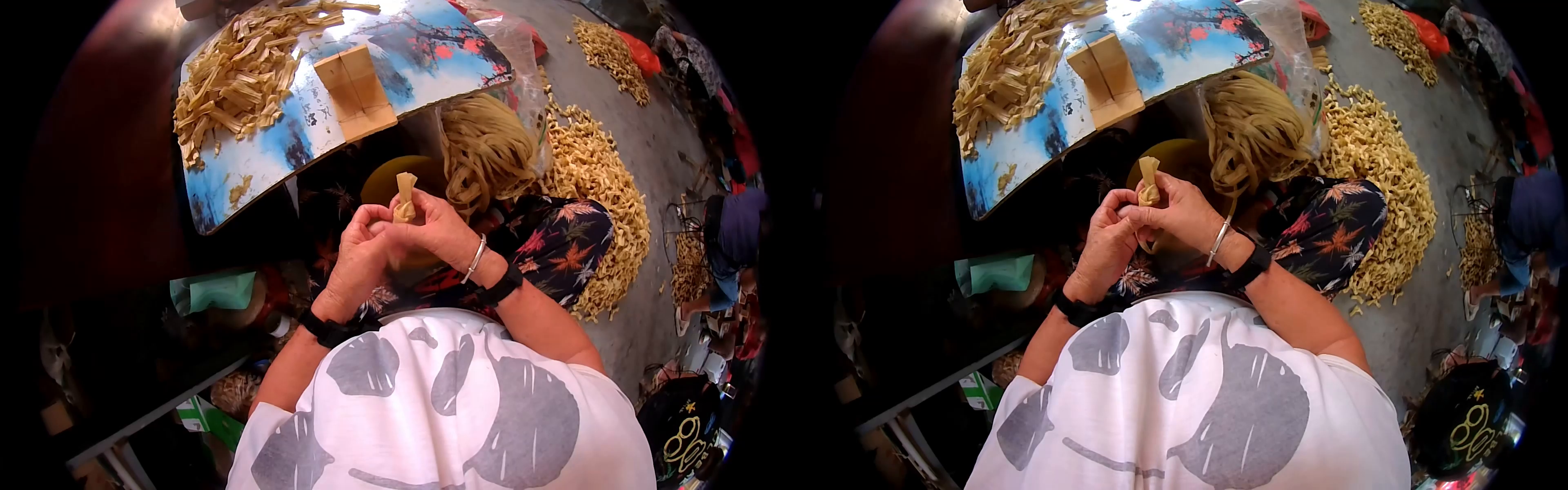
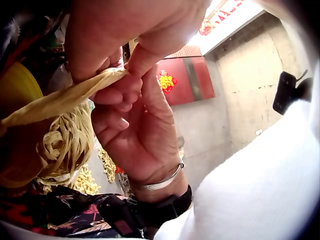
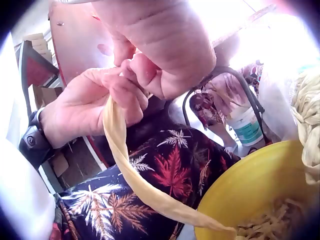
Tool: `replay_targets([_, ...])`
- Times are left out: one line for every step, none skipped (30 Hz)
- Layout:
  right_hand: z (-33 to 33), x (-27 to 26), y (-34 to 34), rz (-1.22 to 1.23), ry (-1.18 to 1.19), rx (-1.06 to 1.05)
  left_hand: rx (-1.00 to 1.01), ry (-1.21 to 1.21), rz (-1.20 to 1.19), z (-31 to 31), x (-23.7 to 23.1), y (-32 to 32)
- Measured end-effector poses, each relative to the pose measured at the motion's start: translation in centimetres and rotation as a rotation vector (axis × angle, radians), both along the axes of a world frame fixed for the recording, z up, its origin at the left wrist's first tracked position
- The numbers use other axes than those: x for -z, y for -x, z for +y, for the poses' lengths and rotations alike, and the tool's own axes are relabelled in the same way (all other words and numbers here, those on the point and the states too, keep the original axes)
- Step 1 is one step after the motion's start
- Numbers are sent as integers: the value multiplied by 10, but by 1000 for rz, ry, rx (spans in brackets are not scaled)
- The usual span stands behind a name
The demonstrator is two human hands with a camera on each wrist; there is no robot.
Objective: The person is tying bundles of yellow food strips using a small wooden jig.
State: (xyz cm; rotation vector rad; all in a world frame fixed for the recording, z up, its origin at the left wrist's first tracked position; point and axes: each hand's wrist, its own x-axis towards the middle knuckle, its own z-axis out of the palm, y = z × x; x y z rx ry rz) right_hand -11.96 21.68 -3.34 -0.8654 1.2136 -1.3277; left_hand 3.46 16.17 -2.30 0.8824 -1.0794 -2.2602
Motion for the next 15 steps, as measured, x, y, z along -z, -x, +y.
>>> replay_targets([-1,4,0,58,-8,16,-7,-75,-13,3,-8,2])
replay_targets([-1,6,0,174,-14,83,-14,-149,-27,5,-12,3])
replay_targets([-3,9,3,162,-16,131,27,-166,-7,6,-11,1])
replay_targets([-7,14,10,152,-17,178,68,-182,16,6,-8,-2])
replay_targets([-9,17,14,142,-19,223,106,-199,37,7,-6,-4])
replay_targets([-9,11,16,181,-18,246,66,-190,18,9,-9,1])
replay_targets([-10,6,15,149,-13,242,72,-179,24,8,-9,1])
replay_targets([-10,1,14,116,-8,239,79,-168,31,7,-10,1])
replay_targets([-10,-1,12,85,-2,237,88,-156,38,6,-10,2])
replay_targets([-9,2,10,76,23,211,77,-167,22,5,-12,4])
replay_targets([-8,8,6,66,49,185,66,-177,5,5,-17,6])
replay_targets([-7,12,2,57,74,160,56,-188,-12,5,-19,7])
replay_targets([-6,15,-5,-1,85,194,69,-164,-25,5,-17,7])
replay_targets([-5,17,-2,3,41,195,78,-140,-38,4,-14,5])
replay_targets([-7,13,2,6,-2,194,84,-116,-52,4,-13,3])
